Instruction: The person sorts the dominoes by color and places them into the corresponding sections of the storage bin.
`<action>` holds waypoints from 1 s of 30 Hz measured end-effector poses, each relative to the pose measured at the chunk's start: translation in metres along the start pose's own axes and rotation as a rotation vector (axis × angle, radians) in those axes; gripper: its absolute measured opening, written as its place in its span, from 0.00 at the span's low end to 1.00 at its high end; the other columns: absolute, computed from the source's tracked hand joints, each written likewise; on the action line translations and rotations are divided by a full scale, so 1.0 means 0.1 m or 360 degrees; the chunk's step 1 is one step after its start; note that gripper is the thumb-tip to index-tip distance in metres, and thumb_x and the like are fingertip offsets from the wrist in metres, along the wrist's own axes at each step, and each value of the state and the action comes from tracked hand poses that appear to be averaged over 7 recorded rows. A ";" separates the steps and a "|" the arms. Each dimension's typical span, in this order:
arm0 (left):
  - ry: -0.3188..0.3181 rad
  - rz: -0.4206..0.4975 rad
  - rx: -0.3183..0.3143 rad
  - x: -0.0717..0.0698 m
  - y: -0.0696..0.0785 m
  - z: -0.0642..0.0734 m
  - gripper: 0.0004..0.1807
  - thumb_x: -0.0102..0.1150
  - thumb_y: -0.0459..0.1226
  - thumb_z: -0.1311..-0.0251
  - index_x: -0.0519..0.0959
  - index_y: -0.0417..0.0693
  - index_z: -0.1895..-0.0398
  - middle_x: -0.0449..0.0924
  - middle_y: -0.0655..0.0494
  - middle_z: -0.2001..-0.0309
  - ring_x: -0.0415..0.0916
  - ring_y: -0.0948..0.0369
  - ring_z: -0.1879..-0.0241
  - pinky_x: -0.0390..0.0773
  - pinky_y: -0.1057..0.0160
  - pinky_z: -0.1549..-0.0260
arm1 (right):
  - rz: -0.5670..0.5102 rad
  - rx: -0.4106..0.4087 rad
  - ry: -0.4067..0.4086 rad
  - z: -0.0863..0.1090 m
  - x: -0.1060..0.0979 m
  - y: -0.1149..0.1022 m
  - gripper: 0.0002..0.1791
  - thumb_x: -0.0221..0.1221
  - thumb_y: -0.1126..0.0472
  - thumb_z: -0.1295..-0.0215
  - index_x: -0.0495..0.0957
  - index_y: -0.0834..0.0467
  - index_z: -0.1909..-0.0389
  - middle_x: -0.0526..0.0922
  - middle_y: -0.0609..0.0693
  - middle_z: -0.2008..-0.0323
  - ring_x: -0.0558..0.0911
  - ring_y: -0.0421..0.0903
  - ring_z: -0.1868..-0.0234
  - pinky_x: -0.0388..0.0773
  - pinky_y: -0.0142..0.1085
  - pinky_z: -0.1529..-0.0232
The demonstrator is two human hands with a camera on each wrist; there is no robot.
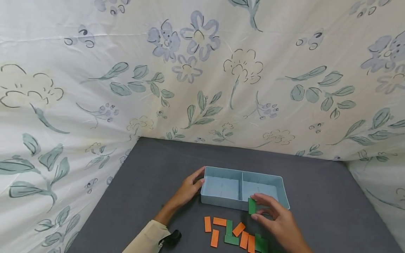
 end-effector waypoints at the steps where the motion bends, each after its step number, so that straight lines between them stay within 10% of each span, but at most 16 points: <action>1: 0.0001 0.0005 -0.0005 0.00 0.00 0.00 0.32 0.48 0.40 0.15 0.55 0.50 0.14 0.60 0.39 0.19 0.73 0.41 0.30 0.79 0.42 0.38 | -0.0007 -0.0007 0.0000 -0.02 0.01 0.00 0.36 0.73 0.73 0.38 0.75 0.57 0.29 0.83 0.58 0.38 0.83 0.36 0.43 0.86 0.35 0.52; 30: 0.0010 0.0053 -0.0023 0.02 0.03 0.00 0.32 0.47 0.40 0.15 0.55 0.50 0.13 0.59 0.37 0.19 0.71 0.39 0.29 0.78 0.39 0.38 | 0.0085 0.0060 0.0004 -0.52 0.27 0.07 0.31 0.74 0.64 0.36 0.78 0.52 0.32 0.85 0.52 0.39 0.85 0.44 0.43 0.85 0.37 0.48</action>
Point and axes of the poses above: each hand's wrist, its own z-axis away from the middle knuckle, its own x-axis out of the palm, y = z × x, the point moved 2 cm from there along -z, towards the middle knuckle
